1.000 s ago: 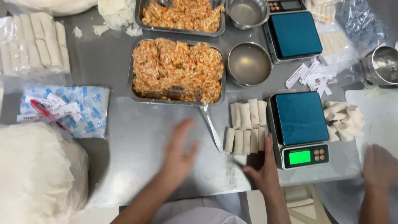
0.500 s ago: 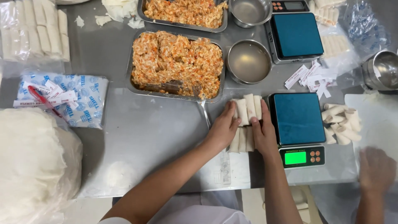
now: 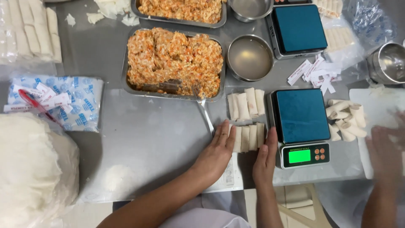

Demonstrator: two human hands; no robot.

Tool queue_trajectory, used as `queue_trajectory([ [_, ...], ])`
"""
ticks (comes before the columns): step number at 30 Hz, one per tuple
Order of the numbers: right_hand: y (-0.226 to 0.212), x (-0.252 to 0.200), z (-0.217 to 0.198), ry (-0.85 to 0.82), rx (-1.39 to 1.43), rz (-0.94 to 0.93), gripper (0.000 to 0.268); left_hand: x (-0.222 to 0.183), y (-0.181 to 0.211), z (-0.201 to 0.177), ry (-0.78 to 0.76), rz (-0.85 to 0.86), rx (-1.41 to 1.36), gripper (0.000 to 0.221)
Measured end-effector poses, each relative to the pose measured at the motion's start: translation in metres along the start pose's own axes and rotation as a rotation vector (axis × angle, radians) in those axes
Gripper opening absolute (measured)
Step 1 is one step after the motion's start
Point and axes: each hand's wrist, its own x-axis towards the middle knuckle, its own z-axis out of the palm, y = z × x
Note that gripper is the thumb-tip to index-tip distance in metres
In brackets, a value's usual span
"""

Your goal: Assembling lumpia rolls by placing meat and vegetable filling onto wrappers and rolling them tightly on a stainless steel work surface.

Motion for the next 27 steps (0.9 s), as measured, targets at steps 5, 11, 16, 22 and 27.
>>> queue_trajectory([
  [5,0.009,0.016,0.023,0.172,0.045,-0.062,0.058,0.003,0.006,0.027,0.3,0.068,0.383,0.083],
  [11,0.019,0.029,0.022,0.228,0.027,-0.177,0.056,0.019,-0.003,0.031,0.48,0.073,0.245,0.082],
  [16,-0.036,0.004,0.03,0.29,-0.102,-0.3,0.034,-0.018,-0.019,-0.018,0.345,0.212,0.127,0.07],
  [22,-0.062,-0.02,0.078,-0.023,-0.138,-0.328,0.023,-0.142,-0.048,-0.089,0.112,0.047,-0.273,0.034],
  [27,-0.073,-0.052,0.118,-0.328,0.015,-0.332,0.026,-0.276,-0.067,-0.189,0.274,-0.586,-0.308,0.042],
])
